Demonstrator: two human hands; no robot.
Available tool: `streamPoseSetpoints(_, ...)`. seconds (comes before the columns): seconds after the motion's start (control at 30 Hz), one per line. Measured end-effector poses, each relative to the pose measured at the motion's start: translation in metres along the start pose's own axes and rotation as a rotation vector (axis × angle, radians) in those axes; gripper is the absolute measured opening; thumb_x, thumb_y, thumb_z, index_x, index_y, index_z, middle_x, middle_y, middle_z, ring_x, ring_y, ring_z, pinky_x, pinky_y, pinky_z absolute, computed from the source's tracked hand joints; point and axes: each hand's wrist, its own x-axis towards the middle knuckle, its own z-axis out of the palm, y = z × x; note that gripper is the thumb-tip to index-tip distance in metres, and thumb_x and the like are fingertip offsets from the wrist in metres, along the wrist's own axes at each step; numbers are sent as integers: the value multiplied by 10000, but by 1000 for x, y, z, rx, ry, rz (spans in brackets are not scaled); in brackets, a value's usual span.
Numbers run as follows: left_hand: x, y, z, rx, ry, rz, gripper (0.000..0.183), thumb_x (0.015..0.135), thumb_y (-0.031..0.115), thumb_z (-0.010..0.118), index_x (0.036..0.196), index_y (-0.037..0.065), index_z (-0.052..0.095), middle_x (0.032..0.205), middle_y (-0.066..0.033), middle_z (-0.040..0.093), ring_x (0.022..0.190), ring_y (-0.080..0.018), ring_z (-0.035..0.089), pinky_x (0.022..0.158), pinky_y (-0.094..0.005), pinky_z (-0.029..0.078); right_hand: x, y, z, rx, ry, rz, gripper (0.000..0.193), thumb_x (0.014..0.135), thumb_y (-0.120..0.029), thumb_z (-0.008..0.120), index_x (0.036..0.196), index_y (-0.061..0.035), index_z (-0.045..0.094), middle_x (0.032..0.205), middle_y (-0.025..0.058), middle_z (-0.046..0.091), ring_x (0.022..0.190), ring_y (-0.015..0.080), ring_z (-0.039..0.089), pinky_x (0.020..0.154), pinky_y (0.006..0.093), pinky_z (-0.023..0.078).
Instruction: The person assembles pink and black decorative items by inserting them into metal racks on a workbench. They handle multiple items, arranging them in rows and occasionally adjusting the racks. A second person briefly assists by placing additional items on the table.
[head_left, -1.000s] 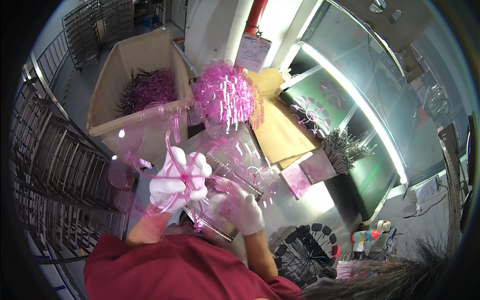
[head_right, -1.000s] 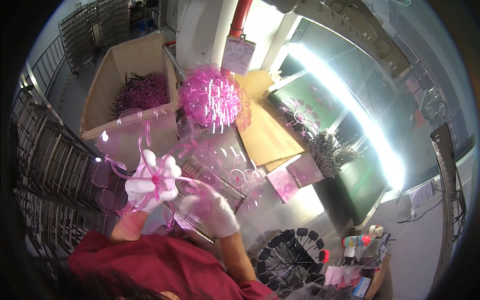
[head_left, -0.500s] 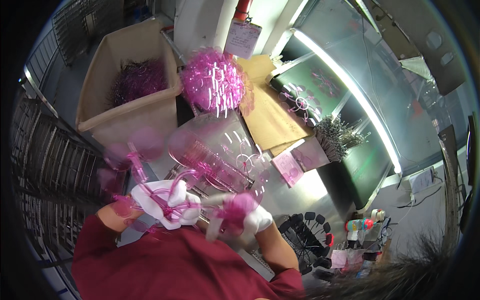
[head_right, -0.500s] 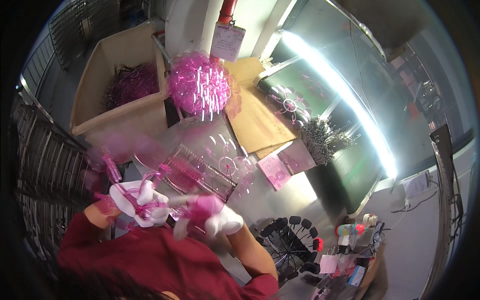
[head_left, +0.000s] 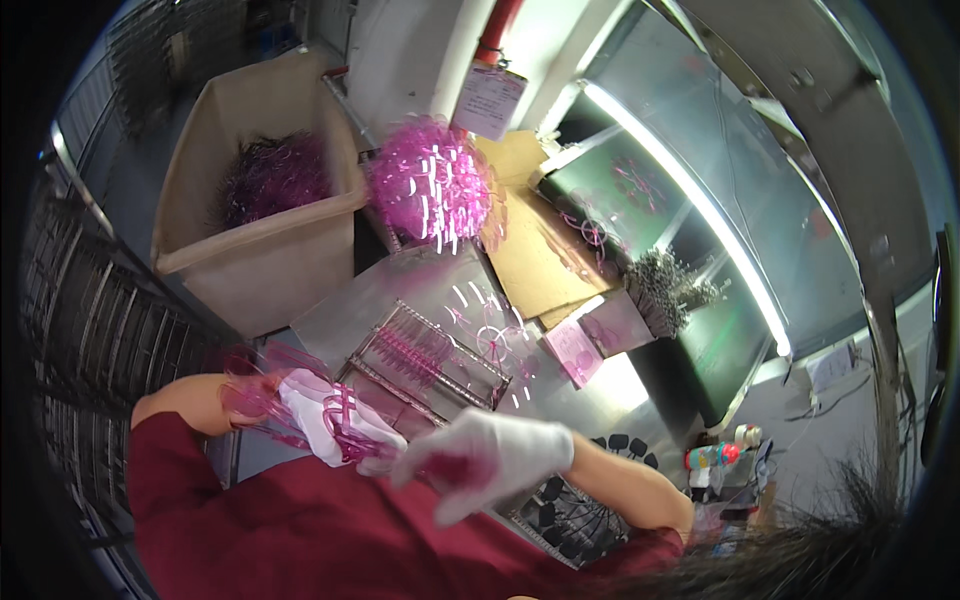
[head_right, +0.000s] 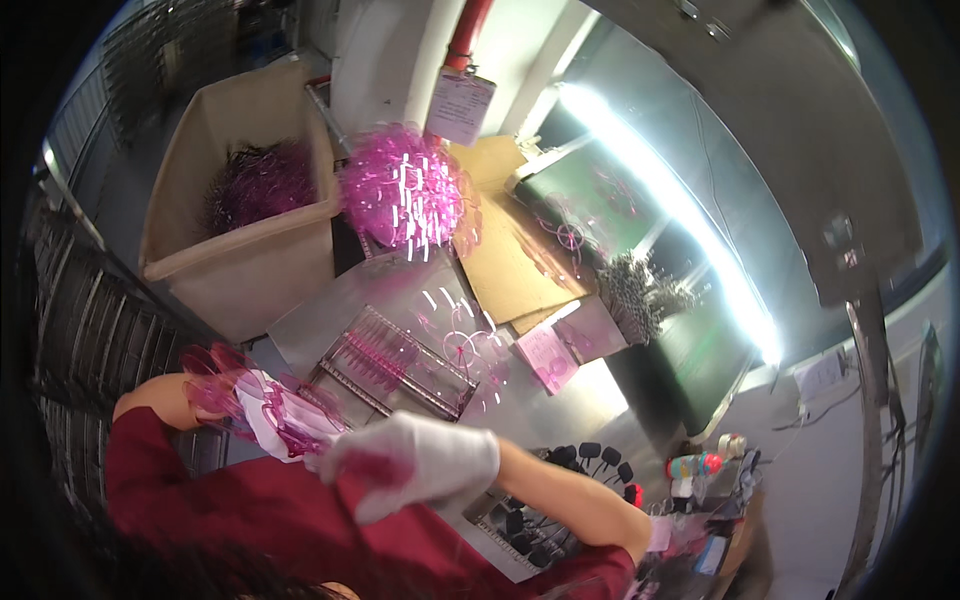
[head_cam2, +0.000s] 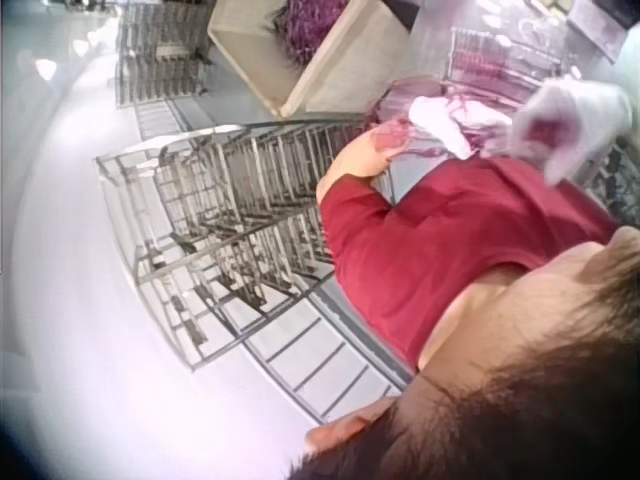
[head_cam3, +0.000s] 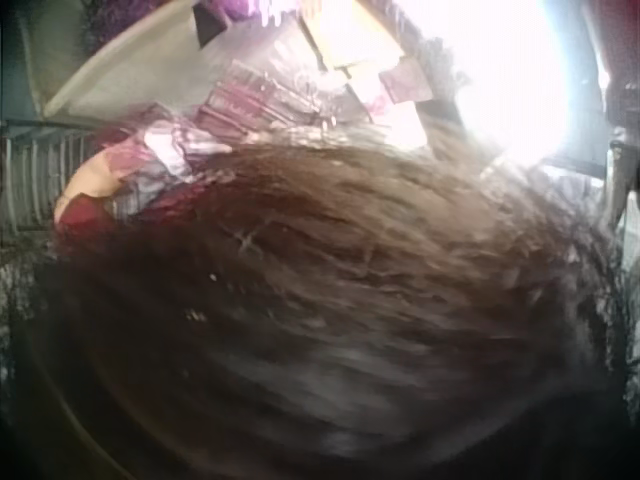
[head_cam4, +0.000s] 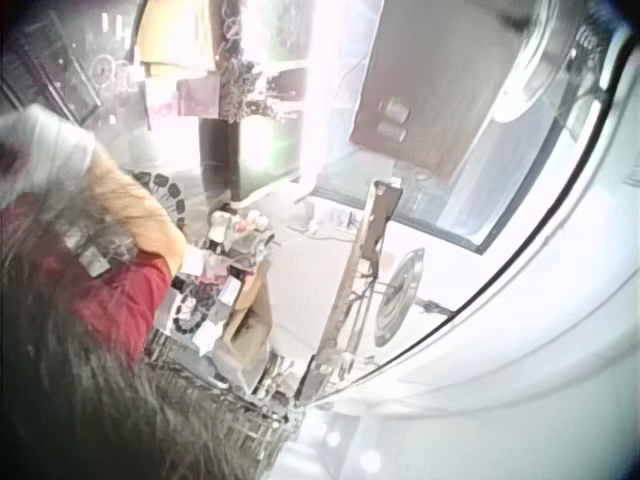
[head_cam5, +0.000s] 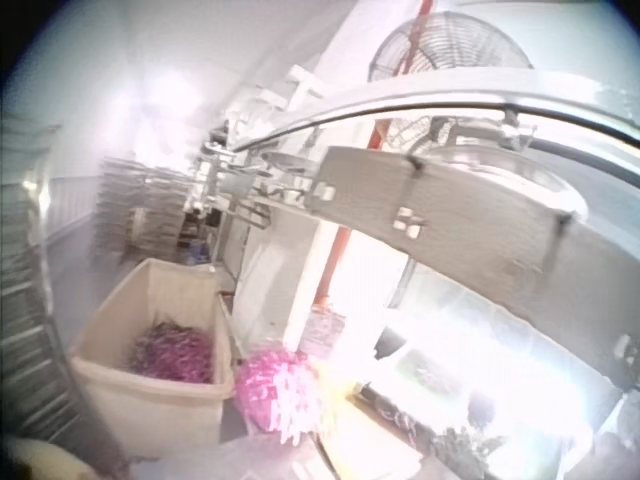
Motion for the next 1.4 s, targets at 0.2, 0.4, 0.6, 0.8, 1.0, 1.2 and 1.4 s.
streamPoseSetpoints(0.2,-34,-24,-25,-27,237,-141,273,861,103,716,1081,35,570,966,-22,568,791,-114,562,672,-255,470,-9,-50,-26,-957,94,161,223,855,-283,840,1004,-155,735,830,35,700,726,224,709,663,381,577)
streamPoseSetpoints(0.4,6,-14,-37,316,250,-546,347,815,89,735,1136,4,634,946,-107,656,868,-204,586,786,-388,494,58,-45,-36,-252,-151,403,523,846,-249,865,1304,-95,668,932,170,766,751,362,738,715,449,603)
streamPoseSetpoints(0.6,15,13,-20,452,231,-490,348,782,-20,647,1128,1,622,1083,-116,625,1030,-241,614,884,-394,515,36,-49,26,-1336,-359,17,109,839,-129,712,924,-87,660,799,86,669,751,268,682,643,414,542)
streamPoseSetpoints(0.8,10,47,-51,605,1304,1495,401,932,-90,635,1209,148,470,1277,-113,559,852,-165,538,684,-281,499,-7,68,59,787,1040,244,249,979,-200,756,1069,-16,614,920,92,681,917,235,694,871,393,582)
streamPoseSetpoints(1.0,39,66,-20,1303,910,1834,601,807,-63,791,1236,311,597,1486,-80,452,1276,-286,431,668,-375,515,37,73,98,1587,686,-235,586,999,-415,747,1437,-103,515,1183,140,665,1089,348,678,987,540,560)
streamPoseSetpoints(1.2,34,39,-33,1116,1005,1681,762,782,-86,749,1390,327,551,1520,-111,432,1246,-302,461,649,-411,550,38,61,97,1507,581,-304,686,1021,-255,656,1617,-87,360,1142,194,682,1045,366,697,951,535,572)
streamPoseSetpoints(1.4,10,40,-29,422,1385,1615,581,865,-173,552,1295,217,550,1308,-61,563,1025,-199,487,697,-339,459,21,46,80,-128,915,-45,497,882,-54,744,1360,-65,610,1076,134,715,974,286,721,821,403,587)
